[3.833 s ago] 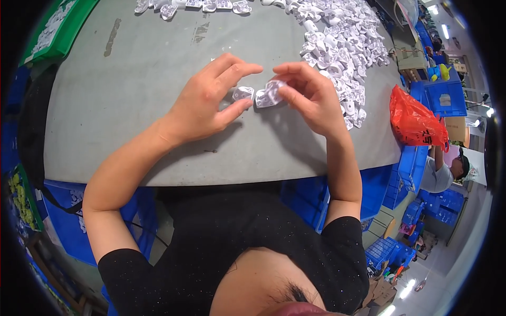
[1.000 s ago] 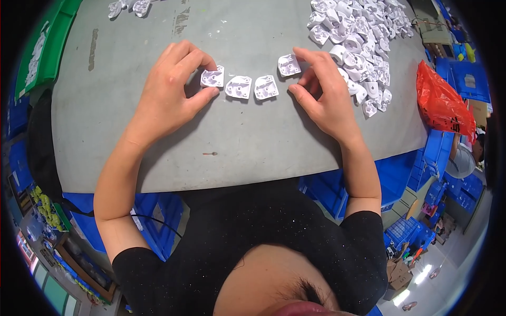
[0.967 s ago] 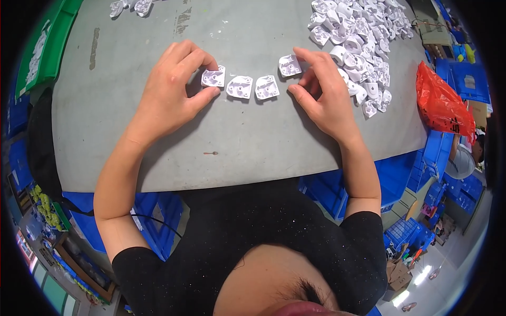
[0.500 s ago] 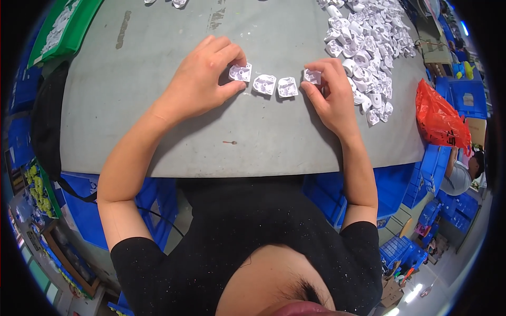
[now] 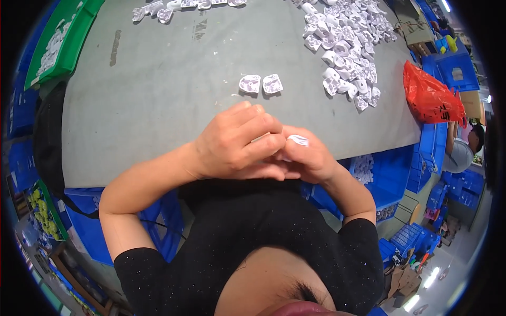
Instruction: Sorting and arranging small white plastic toy components on a factory workbench.
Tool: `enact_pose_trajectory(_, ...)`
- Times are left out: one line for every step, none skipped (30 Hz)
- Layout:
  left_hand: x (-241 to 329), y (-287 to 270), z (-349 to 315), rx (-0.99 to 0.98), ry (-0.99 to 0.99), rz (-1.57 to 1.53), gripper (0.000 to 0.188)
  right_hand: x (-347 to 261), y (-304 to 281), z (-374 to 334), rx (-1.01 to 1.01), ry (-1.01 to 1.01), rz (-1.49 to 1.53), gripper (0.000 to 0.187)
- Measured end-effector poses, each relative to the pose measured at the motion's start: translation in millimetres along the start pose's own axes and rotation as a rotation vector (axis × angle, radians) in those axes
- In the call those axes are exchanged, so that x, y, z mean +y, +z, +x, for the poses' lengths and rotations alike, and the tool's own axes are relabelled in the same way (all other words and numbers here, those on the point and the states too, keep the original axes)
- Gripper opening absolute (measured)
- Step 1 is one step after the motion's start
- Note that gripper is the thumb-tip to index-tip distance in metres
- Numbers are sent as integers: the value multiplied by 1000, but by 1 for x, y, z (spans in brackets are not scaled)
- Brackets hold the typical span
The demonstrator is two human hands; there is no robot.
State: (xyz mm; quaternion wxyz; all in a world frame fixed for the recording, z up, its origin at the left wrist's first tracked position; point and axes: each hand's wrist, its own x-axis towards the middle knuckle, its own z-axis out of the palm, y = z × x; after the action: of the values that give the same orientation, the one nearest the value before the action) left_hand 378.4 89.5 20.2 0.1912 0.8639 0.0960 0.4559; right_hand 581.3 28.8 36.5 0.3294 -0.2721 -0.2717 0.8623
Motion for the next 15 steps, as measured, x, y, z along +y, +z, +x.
enact_pose_trajectory(0,0,0,-27,-20,-84,49,-5,-1,-9,84,8,-59,24)
enact_pose_trajectory(2,-2,0,-36,-51,-112,44,-13,0,-20,177,-114,-266,23)
enact_pose_trajectory(-1,-2,-4,-32,-54,-114,44,-13,-10,-31,276,-349,-528,19)
enact_pose_trajectory(-6,1,-9,40,-101,-41,42,-19,-27,-43,387,-651,-898,19)
enact_pose_trajectory(-10,1,-13,110,-150,35,41,-27,-32,-59,641,-780,-1068,20)
enact_pose_trajectory(-13,-1,-13,114,-276,60,44,-33,-52,-78,882,-935,-1244,19)
enact_pose_trajectory(-14,-8,-9,116,-281,68,44,-39,-72,-103,1074,-1038,-1171,15)
enact_pose_trajectory(-20,-14,-5,135,-472,108,53,-40,-92,-129,1412,-1076,-1206,14)
enact_pose_trajectory(-26,-16,-5,157,-663,146,63,-36,-128,-169,1582,-1103,-1105,14)
enact_pose_trajectory(-30,-17,-6,157,-672,152,63,-32,-153,-199,1727,-1136,-953,16)
enact_pose_trajectory(-34,-18,-6,154,-715,138,71,-21,-173,-230,1895,-1130,-842,24)
enact_pose_trajectory(-36,-18,-8,147,-758,129,80,-5,-193,-255,2058,-1112,-740,28)
enact_pose_trajectory(-37,-17,-9,147,-761,131,80,20,-220,-293,2154,-1086,-686,30)
enact_pose_trajectory(-39,-10,-9,98,-734,122,85,55,-263,-360,2202,-980,-680,32)
enact_pose_trajectory(-41,-5,-9,46,-707,115,91,95,-290,-408,2331,-530,-951,34)
